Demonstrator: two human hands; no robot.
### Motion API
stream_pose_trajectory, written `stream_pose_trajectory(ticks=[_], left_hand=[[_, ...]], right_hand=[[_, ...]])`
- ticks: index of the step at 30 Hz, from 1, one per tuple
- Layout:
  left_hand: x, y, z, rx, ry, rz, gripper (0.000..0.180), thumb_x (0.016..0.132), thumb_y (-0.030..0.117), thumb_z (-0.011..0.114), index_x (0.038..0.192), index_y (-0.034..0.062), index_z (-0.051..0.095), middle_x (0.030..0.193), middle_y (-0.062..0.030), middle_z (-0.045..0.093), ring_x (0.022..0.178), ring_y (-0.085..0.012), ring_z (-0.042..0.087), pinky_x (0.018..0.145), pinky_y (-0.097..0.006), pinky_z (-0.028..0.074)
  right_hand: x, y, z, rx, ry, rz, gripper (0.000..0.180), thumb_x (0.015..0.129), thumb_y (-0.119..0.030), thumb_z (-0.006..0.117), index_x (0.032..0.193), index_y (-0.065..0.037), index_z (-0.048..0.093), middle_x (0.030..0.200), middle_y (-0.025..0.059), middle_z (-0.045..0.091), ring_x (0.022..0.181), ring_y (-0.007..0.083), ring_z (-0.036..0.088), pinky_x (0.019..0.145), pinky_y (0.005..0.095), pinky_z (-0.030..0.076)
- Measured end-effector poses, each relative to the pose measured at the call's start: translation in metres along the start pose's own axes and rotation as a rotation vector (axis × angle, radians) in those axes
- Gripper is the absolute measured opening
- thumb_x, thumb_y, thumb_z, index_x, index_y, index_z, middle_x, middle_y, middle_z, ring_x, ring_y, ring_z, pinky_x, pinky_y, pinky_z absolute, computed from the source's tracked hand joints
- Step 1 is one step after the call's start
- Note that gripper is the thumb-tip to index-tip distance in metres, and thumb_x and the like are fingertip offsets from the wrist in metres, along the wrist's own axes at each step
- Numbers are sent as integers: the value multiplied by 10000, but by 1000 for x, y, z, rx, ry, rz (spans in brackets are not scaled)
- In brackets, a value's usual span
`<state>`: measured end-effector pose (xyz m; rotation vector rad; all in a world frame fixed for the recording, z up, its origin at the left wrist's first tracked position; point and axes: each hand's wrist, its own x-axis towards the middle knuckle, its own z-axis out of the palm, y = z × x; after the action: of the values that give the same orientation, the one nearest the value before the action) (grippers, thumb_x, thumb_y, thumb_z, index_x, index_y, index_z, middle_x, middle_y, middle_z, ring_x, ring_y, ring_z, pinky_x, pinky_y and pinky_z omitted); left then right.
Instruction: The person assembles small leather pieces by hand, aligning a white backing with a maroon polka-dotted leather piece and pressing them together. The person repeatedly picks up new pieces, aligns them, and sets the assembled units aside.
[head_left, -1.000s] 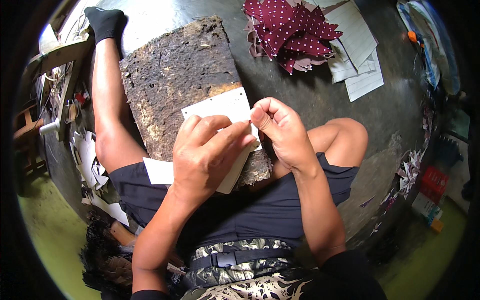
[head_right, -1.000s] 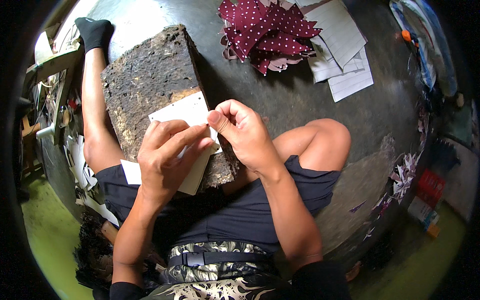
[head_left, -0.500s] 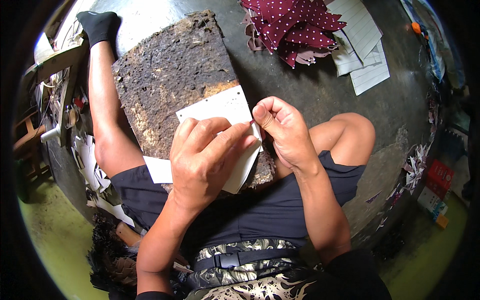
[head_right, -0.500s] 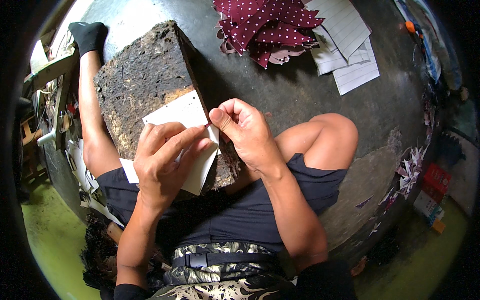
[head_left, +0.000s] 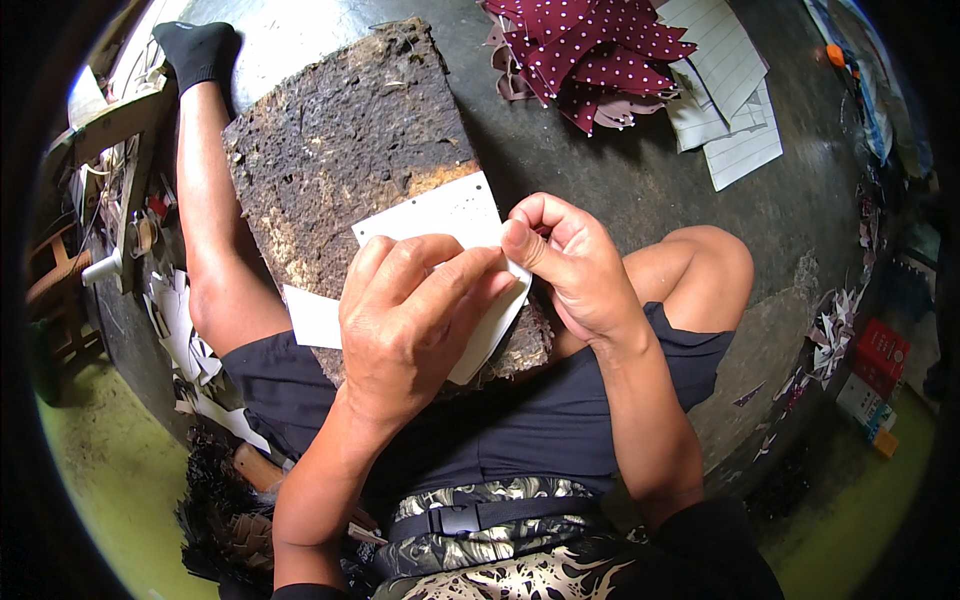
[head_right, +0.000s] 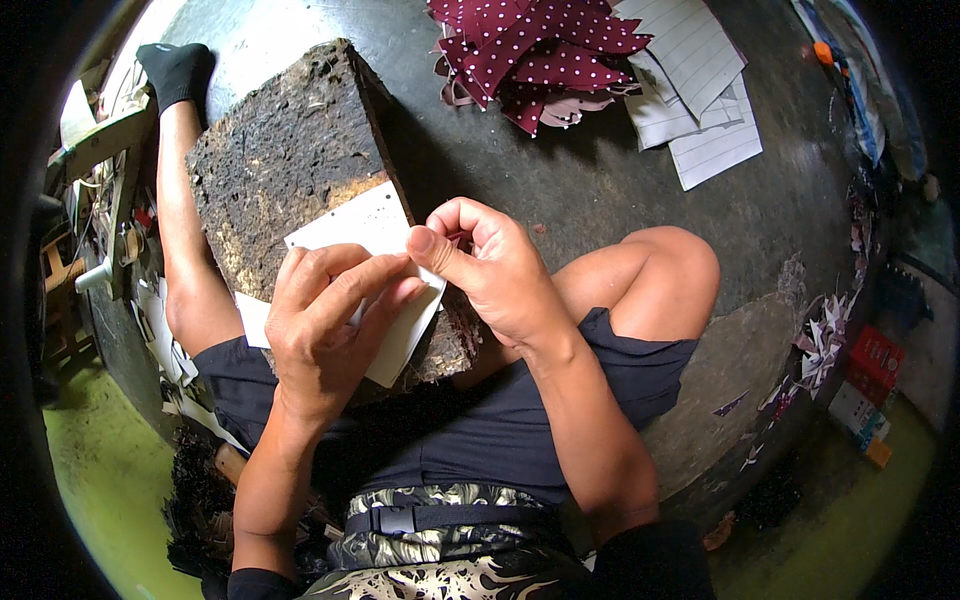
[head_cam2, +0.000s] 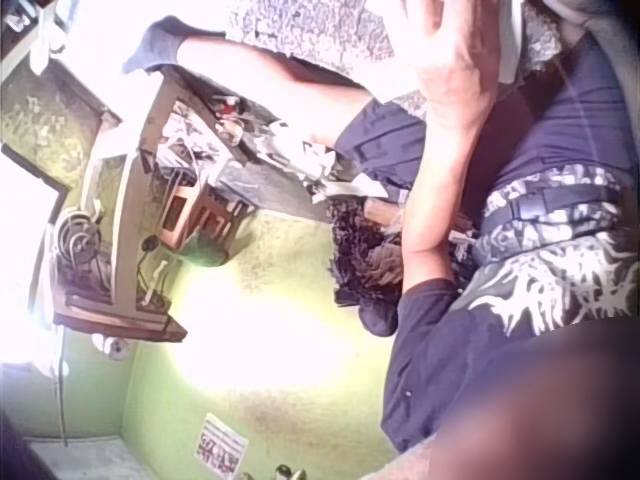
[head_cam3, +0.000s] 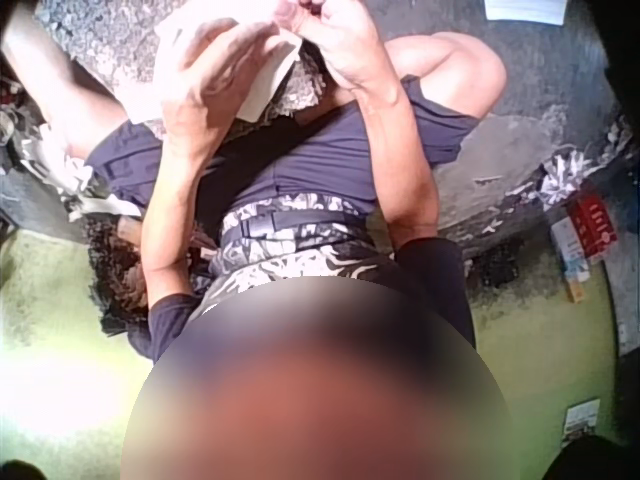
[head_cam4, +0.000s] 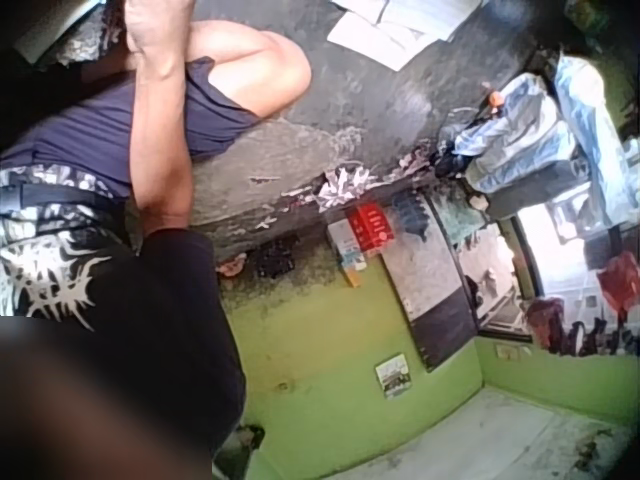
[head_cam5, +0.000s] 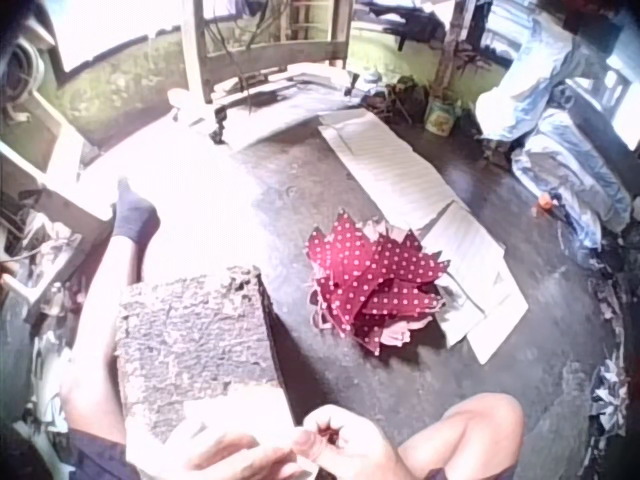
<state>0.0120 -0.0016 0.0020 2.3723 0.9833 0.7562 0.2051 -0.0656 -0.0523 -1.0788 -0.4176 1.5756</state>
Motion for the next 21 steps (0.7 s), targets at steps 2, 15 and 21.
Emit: stream_pose_trajectory(ticks=[2, 15, 21], left_hand=[[0, 0, 0, 4, -1, 1, 293, 846, 174, 979, 1117, 140, 874, 979, -23, 727, 835, -235, 651, 756, -395, 530], [-1, -3, 1, 39, 5, 36, 302, 826, 154, 986, 1109, 148, 881, 994, -11, 740, 855, -222, 647, 753, -376, 529], [0, -2, 2, 41, 16, 36, 299, 818, 148, 987, 1099, 157, 886, 991, 3, 736, 830, -214, 616, 745, -369, 521]], right_hand=[[1, 2, -5, 73, -24, 22, 246, 1106, -280, 834, 1092, -67, 710, 1004, -47, 697, 912, 27, 594, 821, 218, 503], [5, 9, -15, 0, 100, 37, 279, 1072, -322, 873, 1042, -85, 727, 939, -39, 719, 841, 39, 610, 761, 223, 504], [6, 11, -18, -56, 132, 27, 289, 1063, -334, 883, 1026, -90, 732, 933, -47, 713, 830, 34, 596, 745, 214, 488]])
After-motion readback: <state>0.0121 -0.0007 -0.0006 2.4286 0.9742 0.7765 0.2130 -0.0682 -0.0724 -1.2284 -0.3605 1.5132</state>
